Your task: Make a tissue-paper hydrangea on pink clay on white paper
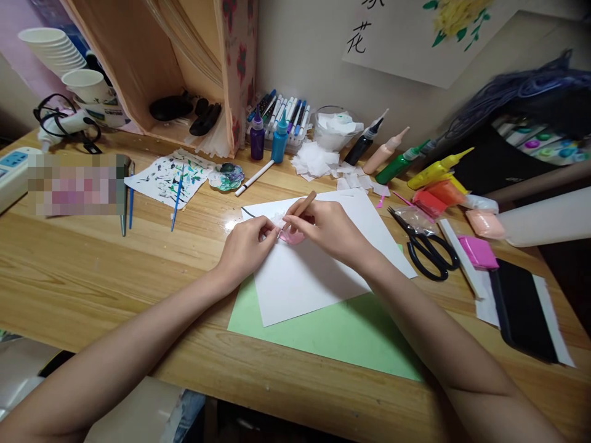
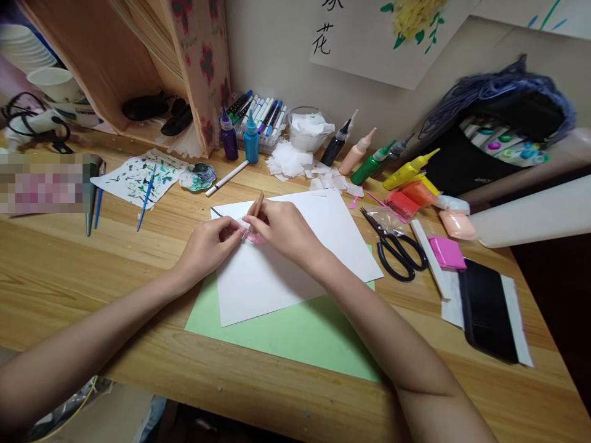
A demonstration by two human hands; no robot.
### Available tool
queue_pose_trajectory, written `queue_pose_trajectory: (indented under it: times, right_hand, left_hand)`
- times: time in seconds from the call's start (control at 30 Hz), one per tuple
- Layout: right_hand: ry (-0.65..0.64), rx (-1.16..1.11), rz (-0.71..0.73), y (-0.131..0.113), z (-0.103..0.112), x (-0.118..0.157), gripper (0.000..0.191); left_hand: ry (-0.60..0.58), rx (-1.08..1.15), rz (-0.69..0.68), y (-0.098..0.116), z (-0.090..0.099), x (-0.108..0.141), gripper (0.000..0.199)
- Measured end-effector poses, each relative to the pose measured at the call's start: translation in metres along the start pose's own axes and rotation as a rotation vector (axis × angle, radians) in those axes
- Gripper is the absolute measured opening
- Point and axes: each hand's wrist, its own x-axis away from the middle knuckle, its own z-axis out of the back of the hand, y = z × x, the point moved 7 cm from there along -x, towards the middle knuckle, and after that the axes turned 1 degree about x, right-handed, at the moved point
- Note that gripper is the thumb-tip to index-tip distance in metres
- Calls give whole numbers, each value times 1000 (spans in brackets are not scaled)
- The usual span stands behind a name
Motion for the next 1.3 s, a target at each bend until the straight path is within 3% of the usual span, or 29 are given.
queue_pose_trajectory:
  times: [0.13, 0.33, 0.53, 0.73, 0.93, 1.3]
  right_hand:
    - [-129, -201, -30, 4, -3, 1, 15]
    - [85, -18, -1, 5, 0, 0, 24]
    - [133, 21, 32, -7, 12, 4, 28]
    - [21, 88, 127, -18, 10, 8, 22]
    - [31, 221, 216, -17, 2, 9, 19]
    - [64, 170, 147, -7, 1, 4, 20]
  left_hand:
    - [-9, -5, -2, 0, 0, -1, 25]
    - [2, -3, -6, 1, 1, -2, 23]
    - [-3, 10, 0, 0, 0, -1, 18]
    - [0, 7, 3, 1, 1, -1, 20]
    - [-1, 10, 1, 1, 1, -1, 22]
    - [12, 10, -5, -1, 0, -2, 22]
